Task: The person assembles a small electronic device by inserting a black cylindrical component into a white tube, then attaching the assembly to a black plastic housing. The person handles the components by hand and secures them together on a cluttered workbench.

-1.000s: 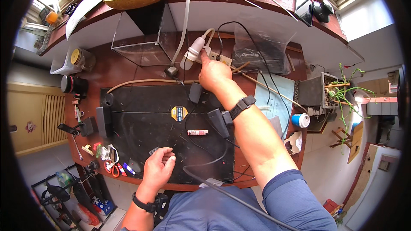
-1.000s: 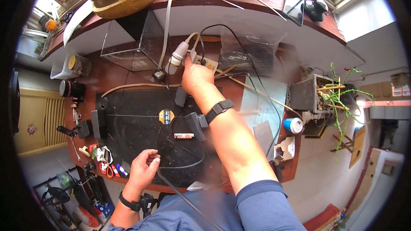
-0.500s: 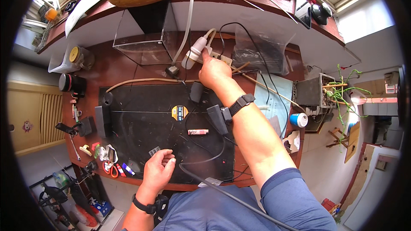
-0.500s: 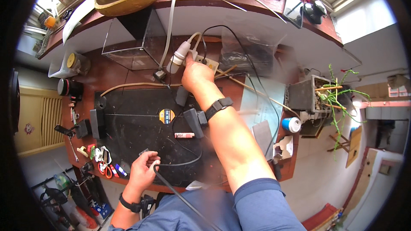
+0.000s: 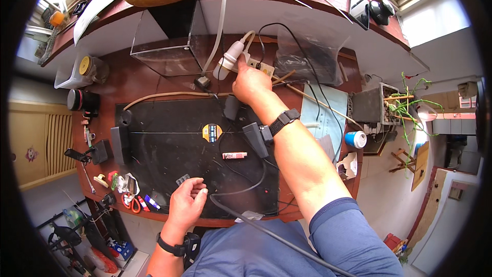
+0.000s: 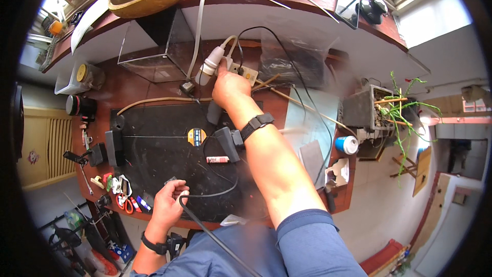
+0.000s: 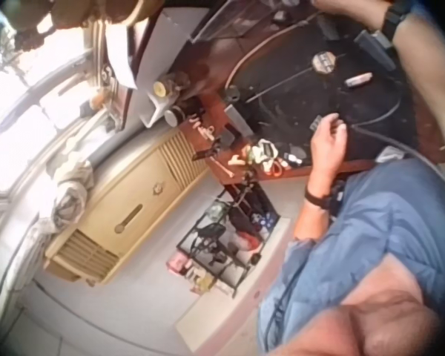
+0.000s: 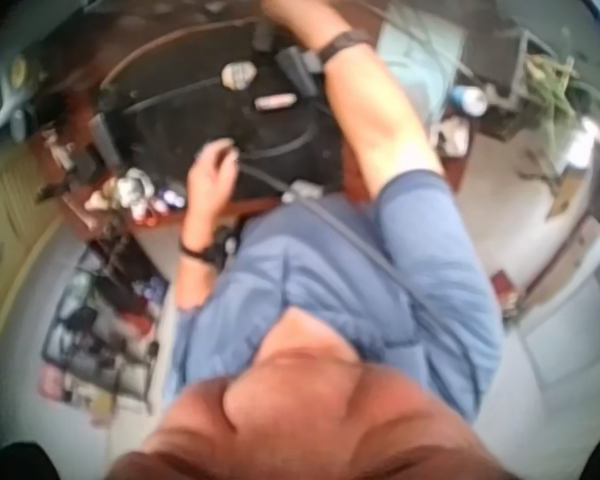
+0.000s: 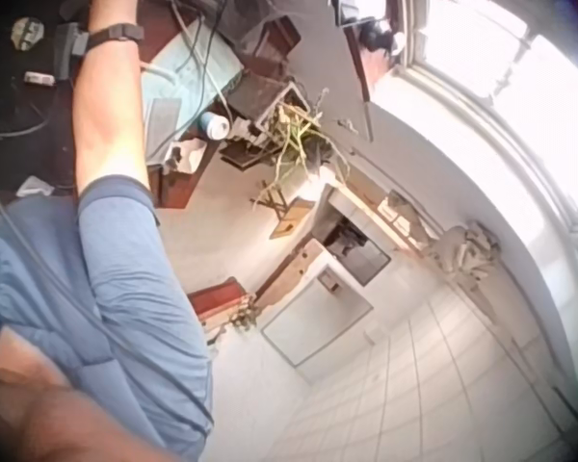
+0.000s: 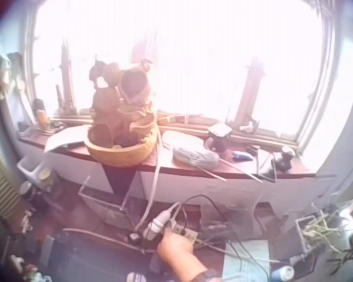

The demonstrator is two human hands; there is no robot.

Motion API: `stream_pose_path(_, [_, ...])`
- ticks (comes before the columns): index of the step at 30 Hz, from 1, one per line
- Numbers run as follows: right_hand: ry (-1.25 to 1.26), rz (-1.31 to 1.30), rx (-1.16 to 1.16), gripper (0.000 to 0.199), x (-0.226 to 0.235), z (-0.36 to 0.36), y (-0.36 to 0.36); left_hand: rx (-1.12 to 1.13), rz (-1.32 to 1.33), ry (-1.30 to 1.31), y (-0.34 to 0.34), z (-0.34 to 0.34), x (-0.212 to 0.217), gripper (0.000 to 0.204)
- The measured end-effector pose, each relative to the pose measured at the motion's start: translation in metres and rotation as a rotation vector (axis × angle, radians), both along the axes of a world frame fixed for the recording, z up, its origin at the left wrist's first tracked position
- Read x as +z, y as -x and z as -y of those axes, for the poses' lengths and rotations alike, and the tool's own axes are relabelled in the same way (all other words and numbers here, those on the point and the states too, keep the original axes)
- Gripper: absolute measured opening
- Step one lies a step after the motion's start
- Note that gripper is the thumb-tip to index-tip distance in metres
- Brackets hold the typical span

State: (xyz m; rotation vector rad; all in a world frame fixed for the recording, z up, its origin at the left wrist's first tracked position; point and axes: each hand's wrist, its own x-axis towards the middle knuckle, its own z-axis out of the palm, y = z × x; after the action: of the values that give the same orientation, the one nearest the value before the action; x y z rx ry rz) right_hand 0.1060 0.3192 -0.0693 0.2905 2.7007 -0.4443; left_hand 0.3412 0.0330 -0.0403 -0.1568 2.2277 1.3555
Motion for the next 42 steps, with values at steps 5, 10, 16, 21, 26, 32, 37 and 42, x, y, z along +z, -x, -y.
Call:
stream_pose_path(5, [0.097,-0.091,0.006,0.082,0.008,0.001,-0.030,-0.005,0.020,0.027,0.005,-0.004,0.005,0.032])
stream_pose_path(10, [0.203,-0.538,-0.108,0.023,-0.024,-0.036,-0.083,-0.024,-0.009,0.026,0.011,-0.011,0.007,0.030])
stream_pose_path(16, [0.265,-0.521,-0.203,0.037,-0.018,-0.087,-0.041,-0.052,-0.025,0.027,0.011,-0.012,0.003,0.029])
stream_pose_path(21, [0.247,-0.459,-0.057,0.027,-0.021,-0.085,-0.008,-0.039,-0.013,0.011,0.010,-0.013,0.002,0.030])
stream_pose_path(26, [0.183,-0.514,0.002,0.020,-0.030,-0.089,0.002,0.000,-0.002,0.012,0.010,-0.010,0.002,0.031])
stream_pose_path(32, [0.171,-0.594,0.105,0.017,-0.042,-0.091,0.004,0.022,0.014,0.006,0.009,-0.011,-0.002,0.032])
stream_pose_path(37, [0.131,-0.581,0.141,0.017,-0.041,-0.089,0.001,0.043,0.044,-0.011,0.013,-0.013,0.000,0.031])
stream_pose_path(42, [0.095,-0.575,0.166,0.017,-0.037,-0.086,0.003,0.051,0.036,-0.007,0.013,-0.010,0.000,0.031])
